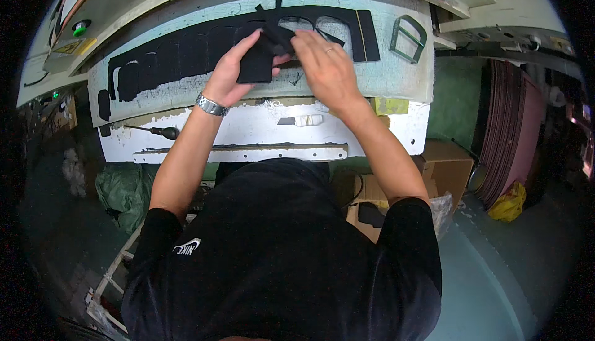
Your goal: Using a hydraulic cutting press and metal dies to cut shoe upper components from a black material sheet.
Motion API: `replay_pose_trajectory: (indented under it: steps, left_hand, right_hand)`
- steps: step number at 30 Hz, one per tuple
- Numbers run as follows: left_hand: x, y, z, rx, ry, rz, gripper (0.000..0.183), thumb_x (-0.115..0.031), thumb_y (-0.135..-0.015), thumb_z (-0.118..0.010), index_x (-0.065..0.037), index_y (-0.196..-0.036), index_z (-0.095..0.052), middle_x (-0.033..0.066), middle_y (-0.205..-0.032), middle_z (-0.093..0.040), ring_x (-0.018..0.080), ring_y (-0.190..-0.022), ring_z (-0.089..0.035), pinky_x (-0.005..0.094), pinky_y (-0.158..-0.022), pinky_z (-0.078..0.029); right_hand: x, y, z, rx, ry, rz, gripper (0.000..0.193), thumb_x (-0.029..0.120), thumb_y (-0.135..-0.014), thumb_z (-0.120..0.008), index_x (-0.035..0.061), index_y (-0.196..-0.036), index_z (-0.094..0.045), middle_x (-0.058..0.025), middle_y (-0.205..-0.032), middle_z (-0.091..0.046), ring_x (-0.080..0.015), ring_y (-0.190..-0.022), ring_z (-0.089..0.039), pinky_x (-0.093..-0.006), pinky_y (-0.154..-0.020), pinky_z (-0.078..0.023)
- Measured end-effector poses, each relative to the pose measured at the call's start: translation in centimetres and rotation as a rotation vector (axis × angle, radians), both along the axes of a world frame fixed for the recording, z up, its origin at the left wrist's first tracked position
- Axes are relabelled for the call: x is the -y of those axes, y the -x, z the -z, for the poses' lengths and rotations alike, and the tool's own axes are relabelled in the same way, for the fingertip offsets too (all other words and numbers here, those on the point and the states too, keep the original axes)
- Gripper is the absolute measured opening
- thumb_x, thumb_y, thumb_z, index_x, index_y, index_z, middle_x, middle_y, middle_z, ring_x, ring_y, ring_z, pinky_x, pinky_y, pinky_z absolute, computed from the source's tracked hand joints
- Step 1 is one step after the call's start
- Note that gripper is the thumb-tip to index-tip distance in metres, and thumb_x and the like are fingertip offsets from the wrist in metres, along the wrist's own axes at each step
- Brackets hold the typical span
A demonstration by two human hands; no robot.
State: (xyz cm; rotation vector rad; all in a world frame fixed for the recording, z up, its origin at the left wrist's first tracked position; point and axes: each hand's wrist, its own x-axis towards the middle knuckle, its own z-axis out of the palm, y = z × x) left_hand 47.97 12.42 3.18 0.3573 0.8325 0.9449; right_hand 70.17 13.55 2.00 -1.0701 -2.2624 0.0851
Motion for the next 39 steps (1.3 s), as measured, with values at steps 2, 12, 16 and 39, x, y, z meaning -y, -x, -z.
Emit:
replay_pose_trajectory:
  steps: [2,12,16,39]
  left_hand:
    - [-0.4,-0.6,0.5,0.008,0.079,-0.006,0.037,-0.032,-0.102,-0.061,-0.004,-0.126,-0.062,0.0142,-0.119,-0.069,0.0263,-0.107,-0.07,0.0362,-0.081,-0.059]
    - [-0.9,-1.8,2.2,-0.513,-0.123,-0.219,0.042,0.0,-0.087,-0.071,-0.001,-0.127,-0.058,0.0069,-0.112,-0.067,0.0165,-0.102,-0.064,0.0312,-0.092,-0.051]
    - [-1.1,-1.0,1.7,-0.478,-0.165,-0.237,0.048,-0.001,-0.088,-0.072,-0.002,-0.133,-0.056,0.0072,-0.122,-0.067,0.0154,-0.109,-0.063,0.03,-0.098,-0.05]
    - [-1.4,-0.7,3.1,-0.493,-0.225,-0.162,0.063,-0.001,-0.088,-0.076,-0.005,-0.144,-0.048,0.0084,-0.131,-0.062,0.0182,-0.119,-0.06,0.0328,-0.104,-0.049]
  right_hand:
    - [-0.1,-0.3,0.6,0.15,-0.032,-0.145,0.038,0.007,-0.088,-0.056,0.0052,-0.125,-0.062,-0.0111,-0.134,-0.064,-0.026,-0.126,-0.06,-0.0412,-0.096,-0.049]
    - [5.9,-4.5,-0.2,0.191,0.467,-0.159,0.027,0.018,-0.087,-0.072,0.0071,-0.11,-0.067,-0.0077,-0.116,-0.066,-0.0259,-0.106,-0.063,-0.0405,-0.089,-0.05]
    - [10.7,-3.5,2.2,0.326,0.482,-0.238,0.024,0.02,-0.086,-0.073,0.008,-0.105,-0.066,-0.0074,-0.108,-0.063,-0.0263,-0.102,-0.062,-0.039,-0.085,-0.05]
    - [0.8,-4.3,0.3,-0.349,0.55,0.117,0.025,0.018,-0.091,-0.074,0.0008,-0.106,-0.065,-0.018,-0.093,-0.071,-0.0298,-0.072,-0.07,-0.0366,-0.066,-0.055]
